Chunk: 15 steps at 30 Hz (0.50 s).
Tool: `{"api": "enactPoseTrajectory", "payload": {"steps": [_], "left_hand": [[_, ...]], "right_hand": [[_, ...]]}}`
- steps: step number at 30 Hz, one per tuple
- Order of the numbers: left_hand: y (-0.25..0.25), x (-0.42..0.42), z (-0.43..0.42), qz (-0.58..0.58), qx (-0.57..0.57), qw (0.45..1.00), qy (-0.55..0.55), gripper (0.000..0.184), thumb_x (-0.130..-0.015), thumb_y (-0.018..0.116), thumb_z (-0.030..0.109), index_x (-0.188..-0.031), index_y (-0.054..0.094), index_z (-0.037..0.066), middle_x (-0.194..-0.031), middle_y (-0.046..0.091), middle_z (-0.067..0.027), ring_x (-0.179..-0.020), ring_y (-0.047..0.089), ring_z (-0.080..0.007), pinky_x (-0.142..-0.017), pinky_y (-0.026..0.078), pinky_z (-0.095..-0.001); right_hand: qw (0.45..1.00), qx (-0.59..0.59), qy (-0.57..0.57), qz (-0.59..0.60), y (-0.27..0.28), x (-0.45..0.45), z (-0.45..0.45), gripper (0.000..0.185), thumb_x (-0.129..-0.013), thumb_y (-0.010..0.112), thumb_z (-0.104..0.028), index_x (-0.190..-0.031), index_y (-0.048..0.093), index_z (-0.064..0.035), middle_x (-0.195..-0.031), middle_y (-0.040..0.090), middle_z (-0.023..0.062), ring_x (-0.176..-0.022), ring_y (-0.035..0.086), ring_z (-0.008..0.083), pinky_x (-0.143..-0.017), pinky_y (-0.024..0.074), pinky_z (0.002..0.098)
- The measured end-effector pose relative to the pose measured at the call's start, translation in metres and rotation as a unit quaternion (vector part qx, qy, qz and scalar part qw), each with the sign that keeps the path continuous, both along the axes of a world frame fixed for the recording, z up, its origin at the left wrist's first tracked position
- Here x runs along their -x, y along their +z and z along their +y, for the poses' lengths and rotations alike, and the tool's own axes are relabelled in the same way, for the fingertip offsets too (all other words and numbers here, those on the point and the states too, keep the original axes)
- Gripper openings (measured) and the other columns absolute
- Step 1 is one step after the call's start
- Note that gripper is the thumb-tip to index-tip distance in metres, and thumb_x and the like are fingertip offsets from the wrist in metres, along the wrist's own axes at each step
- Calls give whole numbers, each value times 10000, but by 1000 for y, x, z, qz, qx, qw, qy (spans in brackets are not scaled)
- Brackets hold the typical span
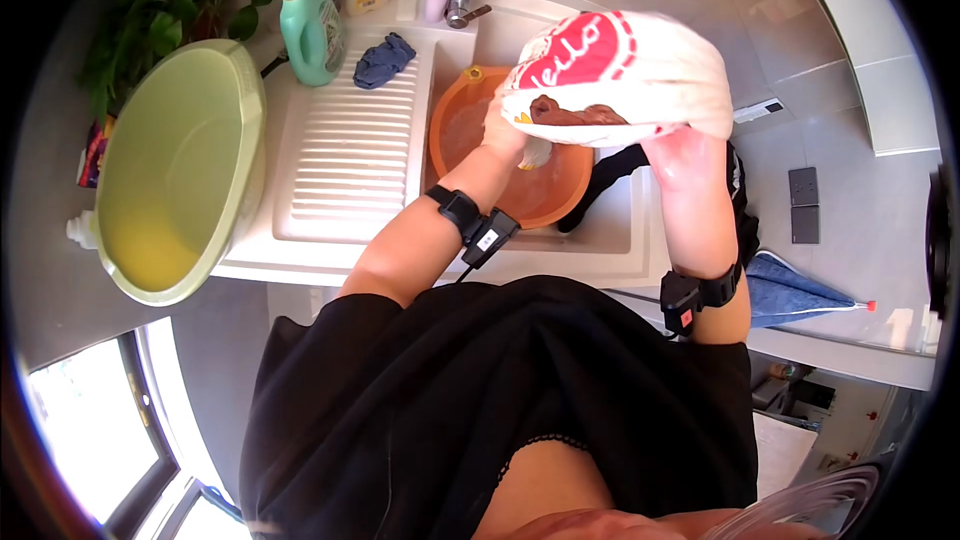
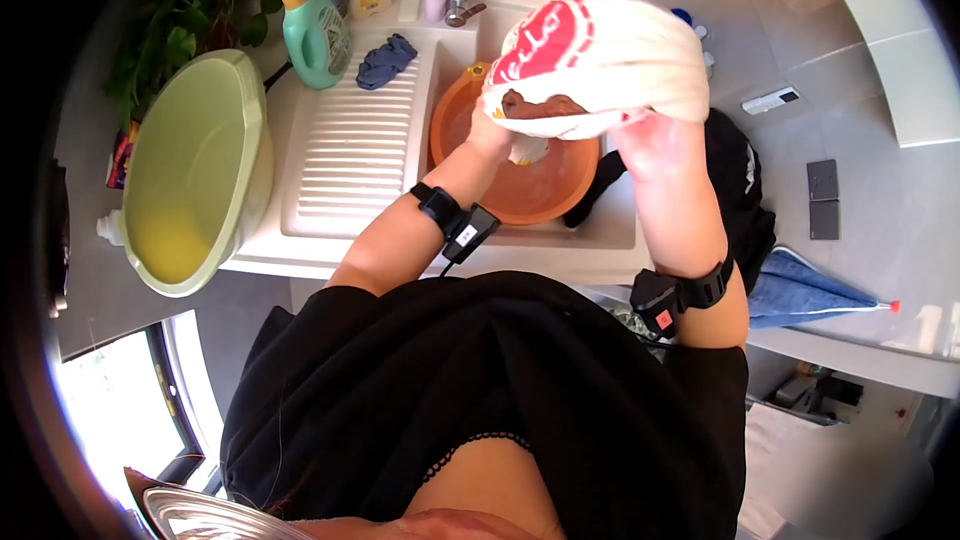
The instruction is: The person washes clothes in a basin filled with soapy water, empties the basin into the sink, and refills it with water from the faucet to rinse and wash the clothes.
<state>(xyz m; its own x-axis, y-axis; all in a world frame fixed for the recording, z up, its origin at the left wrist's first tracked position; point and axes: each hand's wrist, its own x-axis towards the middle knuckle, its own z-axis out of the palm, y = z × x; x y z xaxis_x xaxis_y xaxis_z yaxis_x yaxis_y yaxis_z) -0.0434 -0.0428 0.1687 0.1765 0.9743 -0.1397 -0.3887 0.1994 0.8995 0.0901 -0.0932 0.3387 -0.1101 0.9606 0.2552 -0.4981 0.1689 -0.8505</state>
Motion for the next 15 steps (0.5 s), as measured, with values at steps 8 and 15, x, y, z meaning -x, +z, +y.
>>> {"api": "enactPoseTrajectory", "payload": {"steps": [8,15], "left_hand": [[-2,10,-2,-422,97,898,-72,350,-953,458,241,-1229,522,37,-1179,605,-140,-1048,603,-267,-917,500,-390],[-8,0,-10,-426,119,881,-169,442,-926,491,350,-1278,490,82,-1272,551,-88,-1126,538,-233,-969,446,-338]], "right_hand": [[970,190,37,144,-141,-49,-25,644,-895,447,-348,-1376,335,65,-1368,457,182,-1248,473,288,-1063,378,423],[928,244,-41,279,-225,-1,-9,654,-900,396,-508,-1394,352,-81,-1395,421,153,-1284,409,353,-1059,341,541]]}}
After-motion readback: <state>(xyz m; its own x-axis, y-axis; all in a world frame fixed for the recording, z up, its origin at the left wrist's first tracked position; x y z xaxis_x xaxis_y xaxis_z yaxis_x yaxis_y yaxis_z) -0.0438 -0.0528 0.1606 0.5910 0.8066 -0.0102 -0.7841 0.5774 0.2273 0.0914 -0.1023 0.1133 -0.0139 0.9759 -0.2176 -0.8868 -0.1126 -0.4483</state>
